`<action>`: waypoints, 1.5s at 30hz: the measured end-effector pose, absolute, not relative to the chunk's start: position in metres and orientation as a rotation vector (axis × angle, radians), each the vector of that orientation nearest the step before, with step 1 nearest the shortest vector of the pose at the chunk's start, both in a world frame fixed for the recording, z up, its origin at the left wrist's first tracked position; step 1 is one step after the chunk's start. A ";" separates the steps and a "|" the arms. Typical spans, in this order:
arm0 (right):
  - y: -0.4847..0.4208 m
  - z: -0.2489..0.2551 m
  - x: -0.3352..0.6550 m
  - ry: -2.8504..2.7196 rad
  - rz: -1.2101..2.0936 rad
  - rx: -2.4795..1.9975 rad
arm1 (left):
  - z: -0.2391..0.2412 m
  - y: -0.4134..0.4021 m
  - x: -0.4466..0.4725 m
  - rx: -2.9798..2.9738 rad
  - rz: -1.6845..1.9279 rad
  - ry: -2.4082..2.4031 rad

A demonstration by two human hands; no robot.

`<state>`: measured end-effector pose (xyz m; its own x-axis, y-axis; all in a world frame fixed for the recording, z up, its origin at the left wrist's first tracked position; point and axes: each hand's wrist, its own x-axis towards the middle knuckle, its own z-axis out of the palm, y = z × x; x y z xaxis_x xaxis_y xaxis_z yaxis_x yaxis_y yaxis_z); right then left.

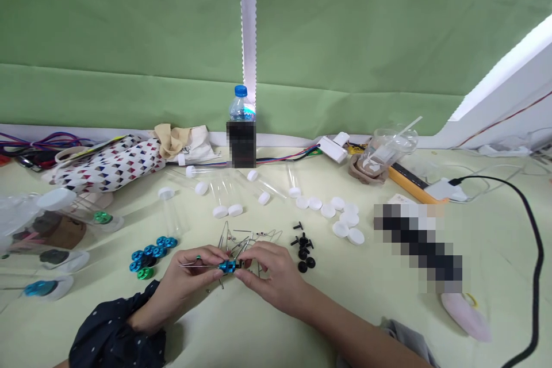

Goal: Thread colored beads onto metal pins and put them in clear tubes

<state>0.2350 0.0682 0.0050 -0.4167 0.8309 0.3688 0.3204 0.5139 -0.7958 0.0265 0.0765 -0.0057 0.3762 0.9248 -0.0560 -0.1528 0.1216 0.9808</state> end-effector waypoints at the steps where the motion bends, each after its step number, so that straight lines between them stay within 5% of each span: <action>1: 0.068 0.005 0.235 -1.973 0.835 -0.945 | -0.006 0.077 0.026 1.177 0.941 0.846; 45: 0.066 0.007 0.235 -1.979 0.825 -1.081 | -0.004 0.077 0.027 1.239 0.934 0.858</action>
<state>0.2353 0.0658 0.0069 -0.3856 0.8769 0.2871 0.4133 0.4423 -0.7960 0.0265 0.0772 -0.0038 0.3856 0.9221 -0.0322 -0.1096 0.0804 0.9907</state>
